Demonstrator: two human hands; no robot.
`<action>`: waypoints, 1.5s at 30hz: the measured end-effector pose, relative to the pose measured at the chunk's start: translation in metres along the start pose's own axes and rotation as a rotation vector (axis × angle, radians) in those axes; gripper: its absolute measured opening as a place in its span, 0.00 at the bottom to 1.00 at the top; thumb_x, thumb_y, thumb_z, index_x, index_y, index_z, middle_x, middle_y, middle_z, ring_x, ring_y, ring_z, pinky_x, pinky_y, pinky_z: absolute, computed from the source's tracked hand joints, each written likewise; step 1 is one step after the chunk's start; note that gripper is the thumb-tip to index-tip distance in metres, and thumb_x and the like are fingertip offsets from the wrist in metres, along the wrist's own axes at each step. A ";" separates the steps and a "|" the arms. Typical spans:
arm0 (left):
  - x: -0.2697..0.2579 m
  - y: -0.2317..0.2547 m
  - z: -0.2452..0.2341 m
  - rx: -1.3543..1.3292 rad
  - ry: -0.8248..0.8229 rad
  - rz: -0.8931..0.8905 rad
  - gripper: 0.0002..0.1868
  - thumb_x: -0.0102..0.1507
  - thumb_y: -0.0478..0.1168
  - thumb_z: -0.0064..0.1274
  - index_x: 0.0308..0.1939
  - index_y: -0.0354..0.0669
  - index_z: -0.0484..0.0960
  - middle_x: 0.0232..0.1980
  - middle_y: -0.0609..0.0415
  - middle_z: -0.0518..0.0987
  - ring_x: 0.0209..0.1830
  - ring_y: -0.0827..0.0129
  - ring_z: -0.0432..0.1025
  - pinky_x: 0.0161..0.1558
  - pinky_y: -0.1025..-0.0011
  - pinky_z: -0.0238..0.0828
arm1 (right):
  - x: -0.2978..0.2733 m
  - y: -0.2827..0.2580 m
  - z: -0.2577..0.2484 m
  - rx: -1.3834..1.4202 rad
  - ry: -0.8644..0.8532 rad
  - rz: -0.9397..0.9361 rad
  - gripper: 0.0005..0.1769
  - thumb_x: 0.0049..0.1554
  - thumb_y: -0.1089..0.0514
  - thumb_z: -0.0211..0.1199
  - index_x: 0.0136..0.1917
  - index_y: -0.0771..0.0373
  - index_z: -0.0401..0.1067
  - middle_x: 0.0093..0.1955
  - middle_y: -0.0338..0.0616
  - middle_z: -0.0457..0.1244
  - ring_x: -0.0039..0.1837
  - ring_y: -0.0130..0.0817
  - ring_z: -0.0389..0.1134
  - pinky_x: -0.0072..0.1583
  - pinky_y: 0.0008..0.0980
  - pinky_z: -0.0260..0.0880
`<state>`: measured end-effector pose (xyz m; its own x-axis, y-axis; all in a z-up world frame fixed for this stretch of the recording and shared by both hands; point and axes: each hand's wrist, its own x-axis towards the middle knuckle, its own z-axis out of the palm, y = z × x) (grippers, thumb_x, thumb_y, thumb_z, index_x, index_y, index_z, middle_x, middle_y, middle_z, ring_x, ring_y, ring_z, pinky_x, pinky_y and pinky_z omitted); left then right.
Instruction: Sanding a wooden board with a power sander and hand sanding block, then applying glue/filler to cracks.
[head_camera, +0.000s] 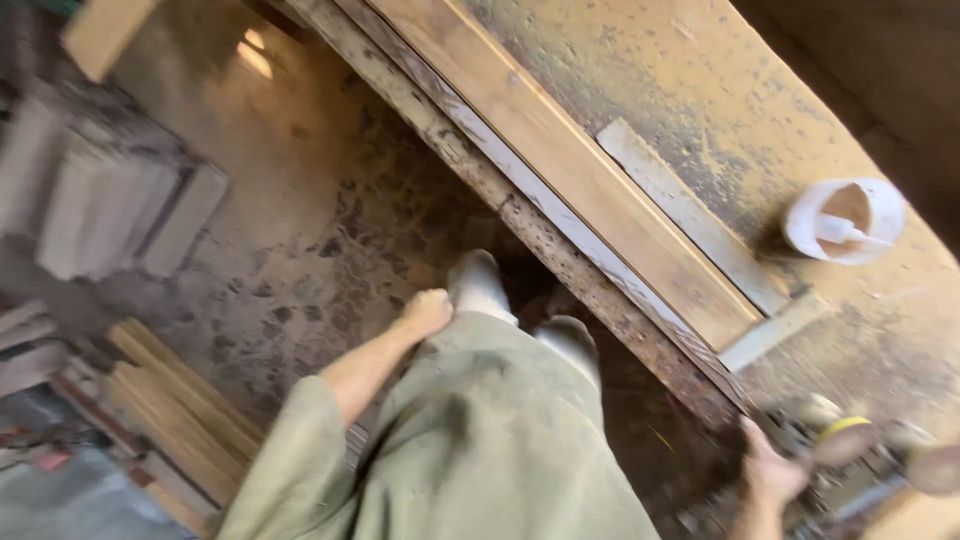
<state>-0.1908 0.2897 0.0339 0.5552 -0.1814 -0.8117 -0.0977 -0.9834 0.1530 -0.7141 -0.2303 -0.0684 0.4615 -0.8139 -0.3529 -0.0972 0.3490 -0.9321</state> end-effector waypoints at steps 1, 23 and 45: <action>-0.004 0.013 -0.007 -0.022 -0.020 0.018 0.18 0.64 0.43 0.38 0.44 0.34 0.81 0.48 0.36 0.82 0.47 0.41 0.77 0.51 0.51 0.75 | 0.001 -0.052 0.068 -0.033 0.007 -0.011 0.19 0.71 0.72 0.40 0.70 0.89 0.43 0.71 0.73 0.43 0.71 0.66 0.52 0.77 0.70 0.57; -0.098 0.074 -0.226 -0.266 -0.154 0.361 0.15 0.47 0.46 0.71 0.35 0.48 0.86 0.30 0.49 0.83 0.36 0.60 0.78 0.42 0.58 0.73 | -0.125 -0.248 0.678 0.501 -0.318 0.039 0.39 0.34 0.58 0.86 0.58 0.64 0.74 0.52 0.49 0.69 0.56 0.36 0.70 0.58 0.46 0.74; -0.087 0.101 -0.105 -0.446 -0.039 0.250 0.17 0.62 0.53 0.58 0.30 0.46 0.76 0.16 0.50 0.77 0.18 0.65 0.75 0.27 0.68 0.71 | -0.067 -0.111 0.614 0.583 -0.188 0.444 0.32 0.42 0.60 0.83 0.57 0.59 0.71 0.48 0.44 0.68 0.52 0.32 0.69 0.53 0.40 0.76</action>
<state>-0.1624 0.2064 0.1789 0.5275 -0.4195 -0.7388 0.1430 -0.8134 0.5639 -0.1932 0.0704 0.1089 0.6358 -0.4644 -0.6165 0.1488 0.8575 -0.4926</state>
